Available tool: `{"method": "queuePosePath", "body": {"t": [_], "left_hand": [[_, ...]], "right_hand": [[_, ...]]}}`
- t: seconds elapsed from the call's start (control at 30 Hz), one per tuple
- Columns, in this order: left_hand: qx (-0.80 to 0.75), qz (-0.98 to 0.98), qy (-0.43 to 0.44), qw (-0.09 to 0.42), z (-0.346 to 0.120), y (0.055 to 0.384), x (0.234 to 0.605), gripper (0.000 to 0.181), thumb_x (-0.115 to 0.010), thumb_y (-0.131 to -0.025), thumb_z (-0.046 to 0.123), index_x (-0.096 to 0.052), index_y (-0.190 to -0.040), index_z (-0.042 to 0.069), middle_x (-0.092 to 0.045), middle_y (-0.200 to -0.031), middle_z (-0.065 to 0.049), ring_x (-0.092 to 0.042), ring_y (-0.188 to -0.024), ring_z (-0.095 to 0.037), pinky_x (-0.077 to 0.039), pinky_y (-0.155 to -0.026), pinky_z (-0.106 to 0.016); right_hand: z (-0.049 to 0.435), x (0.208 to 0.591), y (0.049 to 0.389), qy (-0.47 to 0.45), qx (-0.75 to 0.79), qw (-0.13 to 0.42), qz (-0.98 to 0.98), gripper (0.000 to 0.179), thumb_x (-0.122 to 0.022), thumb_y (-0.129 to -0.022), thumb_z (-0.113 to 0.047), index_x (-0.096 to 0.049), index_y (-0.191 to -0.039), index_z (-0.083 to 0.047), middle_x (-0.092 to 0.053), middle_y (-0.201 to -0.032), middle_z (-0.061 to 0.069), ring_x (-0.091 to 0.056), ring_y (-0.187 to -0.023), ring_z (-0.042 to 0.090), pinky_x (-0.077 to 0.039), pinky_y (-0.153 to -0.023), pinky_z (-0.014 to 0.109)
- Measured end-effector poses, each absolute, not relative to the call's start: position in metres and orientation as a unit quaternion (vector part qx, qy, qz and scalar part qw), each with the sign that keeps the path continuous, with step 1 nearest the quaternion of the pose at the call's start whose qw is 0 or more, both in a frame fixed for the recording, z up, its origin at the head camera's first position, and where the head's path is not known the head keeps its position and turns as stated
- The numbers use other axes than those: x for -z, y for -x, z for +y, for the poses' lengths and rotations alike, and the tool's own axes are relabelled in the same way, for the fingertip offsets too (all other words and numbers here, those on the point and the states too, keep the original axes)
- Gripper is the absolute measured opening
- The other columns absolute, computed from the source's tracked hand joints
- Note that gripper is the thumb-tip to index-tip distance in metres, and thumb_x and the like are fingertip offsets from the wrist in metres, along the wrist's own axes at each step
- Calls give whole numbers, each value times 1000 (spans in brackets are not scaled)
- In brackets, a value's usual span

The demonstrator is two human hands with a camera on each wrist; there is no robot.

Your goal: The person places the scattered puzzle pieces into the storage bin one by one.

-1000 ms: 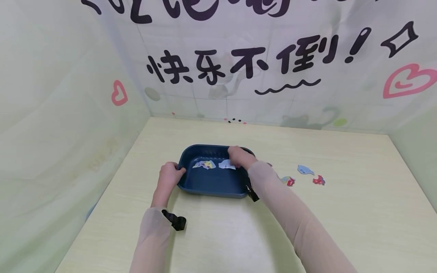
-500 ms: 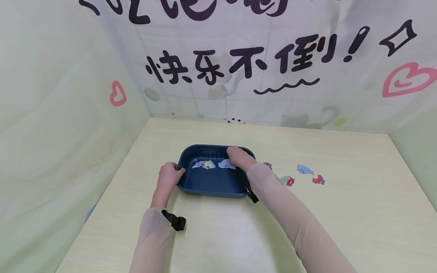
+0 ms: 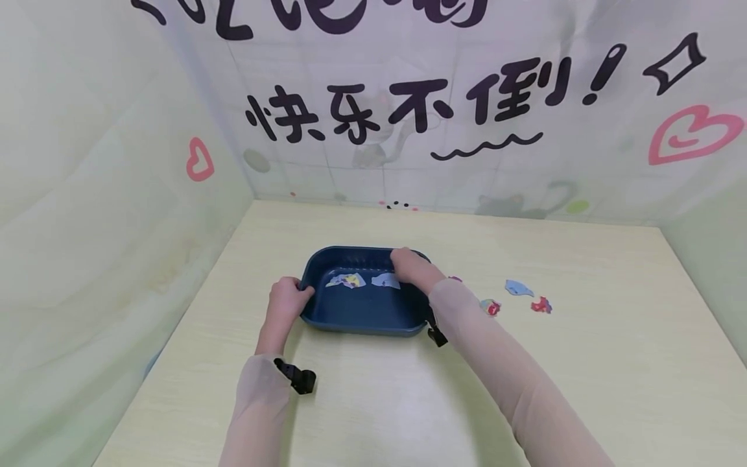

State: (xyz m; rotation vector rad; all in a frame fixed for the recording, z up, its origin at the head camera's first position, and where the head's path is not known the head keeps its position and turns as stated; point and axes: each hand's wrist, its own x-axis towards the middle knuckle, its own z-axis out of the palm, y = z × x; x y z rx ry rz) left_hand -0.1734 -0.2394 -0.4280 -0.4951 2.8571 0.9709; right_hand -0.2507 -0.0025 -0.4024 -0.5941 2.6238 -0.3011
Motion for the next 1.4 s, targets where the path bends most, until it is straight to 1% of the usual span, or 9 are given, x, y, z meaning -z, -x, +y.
{"method": "queuePosePath", "body": {"t": [0.1,0.2,0.33,0.4,0.5,0.67,0.87,1.13,1.4], "left_hand": [[-318,934,159,44,-240,174,428,28,-57,-84,18,-45,-61,6,-40,-53,0,-43,-51,-15,-35,-49,-25],[-318,934,156,47,-241,174,427,27,-57,-84,18,-46,-62,5,-40,-54,0,-43,-52,-15,-35,-49,-25],[-320,933,158,53,-241,173,427,25,-56,-84,18,-48,-65,4,-42,-55,-1,-45,-53,-16,-36,-49,-26],[-321,932,158,55,-241,173,426,24,-56,-84,18,-50,-67,2,-44,-56,-2,-45,-54,-16,-36,-49,-26],[-321,932,159,55,-241,173,427,23,-56,-85,17,-52,-69,1,-46,-58,-3,-46,-55,-17,-37,-50,-26],[-324,930,163,56,-241,173,427,22,-56,-84,17,-54,-71,0,-47,-59,-4,-47,-55,-17,-37,-50,-26],[-322,932,159,52,-241,173,427,22,-56,-84,17,-52,-69,1,-47,-58,-3,-47,-55,-17,-37,-50,-26],[-320,932,163,54,-242,173,425,23,-56,-85,18,-53,-71,0,-48,-59,-4,-47,-56,-17,-37,-50,-26],[-322,930,166,61,-241,173,427,22,-56,-86,18,-56,-75,-1,-50,-62,-5,-49,-58,-18,-38,-51,-26]], "right_hand": [[2,400,251,223,127,216,942,17,-51,-86,-1,-48,-69,-6,-35,-60,1,-38,-56,15,-32,-54,24],[7,397,250,224,158,220,936,20,-57,-84,-5,-53,-65,-5,-39,-55,0,-40,-51,13,-34,-51,22],[13,391,249,220,196,238,925,14,-61,-84,-13,-68,-82,0,-64,-69,9,-53,-55,13,-43,-53,21],[17,389,248,215,212,250,920,19,-61,-85,-16,-69,-91,1,-68,-81,14,-58,-60,16,-46,-57,22],[21,385,247,207,226,258,916,23,-60,-87,-19,-68,-97,0,-69,-88,16,-62,-67,17,-49,-63,24],[31,381,245,200,257,254,911,25,-61,-86,-20,-67,-99,1,-68,-85,13,-62,-67,15,-51,-65,25],[48,378,244,184,306,253,899,29,-59,-88,-18,-63,-107,3,-67,-97,18,-66,-82,26,-53,-71,27],[65,371,243,177,319,232,902,26,-59,-88,-19,-64,-104,2,-67,-97,18,-63,-76,21,-53,-75,33],[85,371,243,164,334,229,900,31,-58,-88,-19,-61,-108,4,-66,-98,21,-64,-86,32,-52,-78,39]]}}
